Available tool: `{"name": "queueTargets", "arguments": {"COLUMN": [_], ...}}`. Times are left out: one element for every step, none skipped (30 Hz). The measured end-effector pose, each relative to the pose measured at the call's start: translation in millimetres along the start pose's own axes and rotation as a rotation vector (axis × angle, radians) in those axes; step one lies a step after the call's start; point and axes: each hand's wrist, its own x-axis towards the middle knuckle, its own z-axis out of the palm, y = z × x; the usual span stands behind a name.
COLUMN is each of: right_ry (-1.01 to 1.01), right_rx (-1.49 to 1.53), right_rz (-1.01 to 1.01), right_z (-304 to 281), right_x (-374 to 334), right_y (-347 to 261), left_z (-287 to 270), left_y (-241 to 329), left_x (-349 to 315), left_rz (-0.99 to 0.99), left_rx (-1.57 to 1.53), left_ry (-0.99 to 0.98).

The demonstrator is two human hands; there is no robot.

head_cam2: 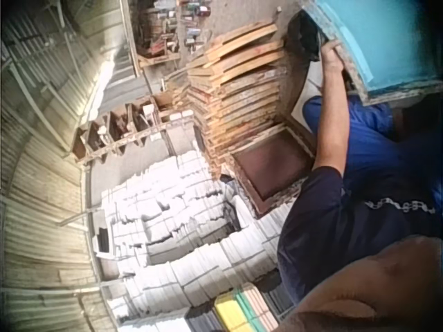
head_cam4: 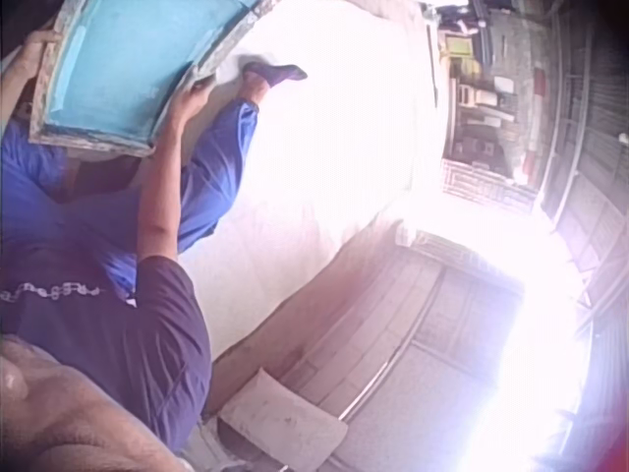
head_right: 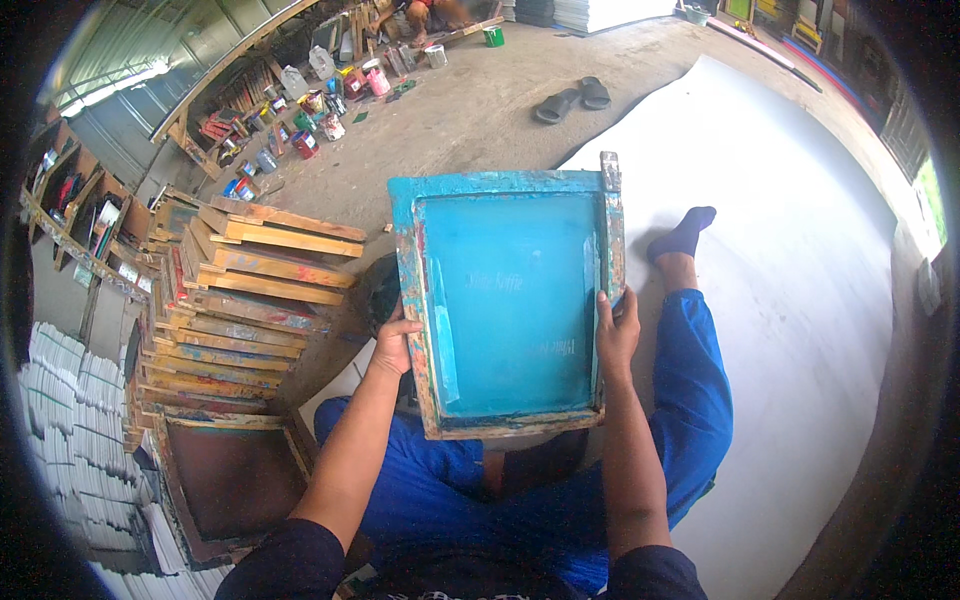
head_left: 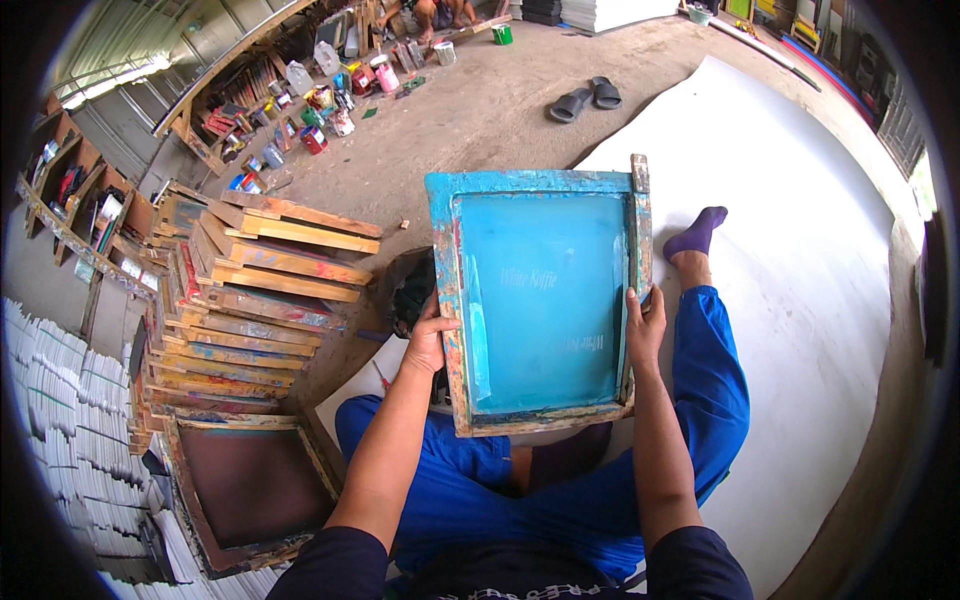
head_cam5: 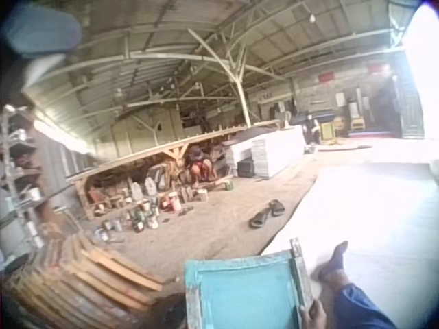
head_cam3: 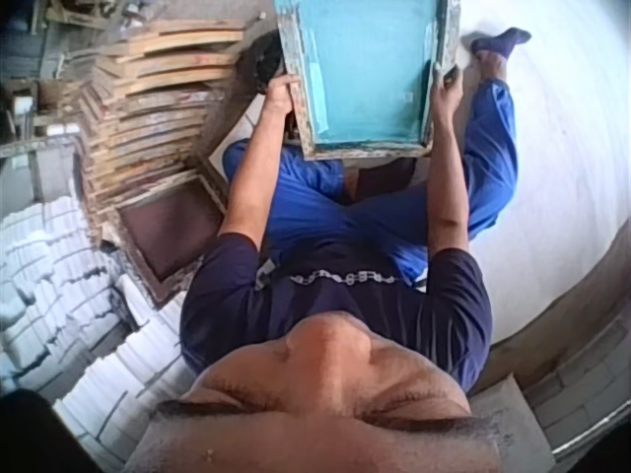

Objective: The person sits on the floor and uses a small tool to scrape and clean the edges of a teal-colored screen printing frame. They repeatedly wipe the surface and edges, then lift and inspect the frame before placing it on a stack of other frames.

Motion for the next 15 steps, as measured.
{"name": "queueTargets", "arguments": {"right_ry": [-0.014,-0.020,-0.016,-0.004,0.007,0.012,0.016,0.019,0.017,0.013,0.012,0.003,-0.005,-0.012,-0.009], "right_rx": [-0.032,-0.062,-0.065,-0.065,-0.066,-0.058,-0.050,-0.035,-0.044,-0.048,-0.046,-0.048,-0.044,-0.027,-0.052], "right_rz": [0.019,0.033,0.019,0.000,-0.018,-0.021,-0.023,-0.026,-0.020,-0.014,-0.013,0.004,0.017,0.021,0.028], "right_z": [-0.7,-1.0,-1.2,-0.7,-0.1,0.4,0.9,1.4,1.7,1.7,1.5,1.4,1.2,1.3,1.6], "right_x": [0.3,1.0,1.5,1.8,1.8,1.8,1.6,1.4,1.2,1.2,1.6,1.7,2.2,2.5,2.9], "right_y": [0.4,1.0,1.8,2.5,3.2,3.8,4.4,4.8,5.1,5.4,5.8,6.3,6.8,7.3,7.9], "left_z": [-0.1,0.0,0.0,-0.2,-0.3,-0.8,-1.3,-2.2,-3.3,-4.4,-5.4,-6.4,-7.0,-7.6,-8.1], "left_y": [0.0,-0.2,-0.6,-1.3,-2.0,-2.9,-3.6,-4.0,-4.3,-4.6,-4.8,-5.6,-6.5,-7.1,-7.7], "left_x": [-0.1,0.2,0.4,0.4,0.4,0.7,1.1,1.7,2.3,3.2,4.1,4.5,5.0,5.4,6.0], "left_rz": [0.000,0.014,0.005,0.010,0.039,0.011,0.007,0.024,0.001,-0.002,0.012,-0.002,0.001,0.019,0.003], "left_rx": [-0.001,0.007,0.001,0.002,0.002,-0.003,-0.009,-0.012,-0.016,-0.018,-0.014,-0.033,-0.046,-0.058,-0.062], "left_ry": [-0.002,-0.010,-0.004,-0.003,-0.032,0.001,0.004,-0.015,0.003,-0.004,-0.021,-0.003,0.005,0.001,0.010]}}
